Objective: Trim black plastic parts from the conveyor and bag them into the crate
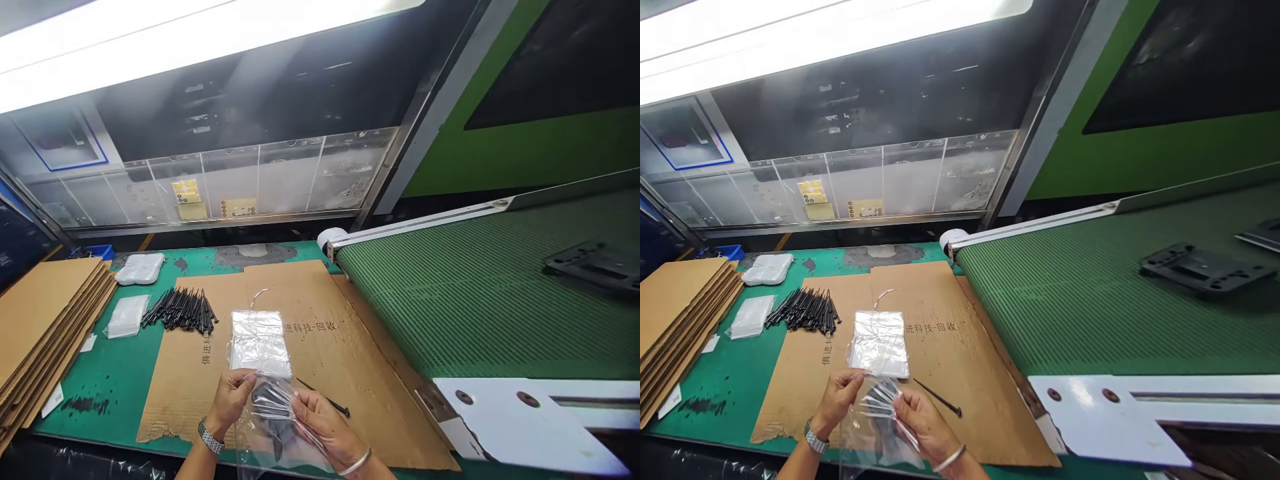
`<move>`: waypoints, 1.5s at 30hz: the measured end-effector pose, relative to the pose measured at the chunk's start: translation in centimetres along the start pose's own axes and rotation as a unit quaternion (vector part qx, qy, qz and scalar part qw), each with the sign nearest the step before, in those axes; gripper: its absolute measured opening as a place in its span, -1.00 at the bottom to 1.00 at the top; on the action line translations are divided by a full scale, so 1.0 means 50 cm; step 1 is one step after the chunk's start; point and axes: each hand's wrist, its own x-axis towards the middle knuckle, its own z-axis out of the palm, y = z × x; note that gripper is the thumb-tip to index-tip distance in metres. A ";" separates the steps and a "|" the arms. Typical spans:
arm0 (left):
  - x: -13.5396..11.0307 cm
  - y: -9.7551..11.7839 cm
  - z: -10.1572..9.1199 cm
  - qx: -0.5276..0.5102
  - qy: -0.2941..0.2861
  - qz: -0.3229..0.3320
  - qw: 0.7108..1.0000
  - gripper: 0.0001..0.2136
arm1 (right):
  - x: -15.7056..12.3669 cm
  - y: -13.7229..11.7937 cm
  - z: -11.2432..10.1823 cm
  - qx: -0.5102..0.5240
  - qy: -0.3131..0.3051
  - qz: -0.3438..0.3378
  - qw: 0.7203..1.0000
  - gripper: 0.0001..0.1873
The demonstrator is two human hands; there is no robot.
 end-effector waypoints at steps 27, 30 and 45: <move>-0.075 0.030 0.059 0.005 -0.025 0.014 1.000 -0.52 | -0.066 -0.012 -0.012 -0.020 0.173 -0.003 0.985 -0.46; -0.078 0.032 0.058 0.019 -0.034 0.016 0.999 -0.53 | -0.071 -0.010 -0.018 -0.064 0.156 0.001 0.986 -0.47; -0.113 0.047 0.131 -0.088 0.024 -0.037 0.995 -0.70 | -0.079 -0.004 0.022 -0.038 0.136 -0.008 0.990 -0.50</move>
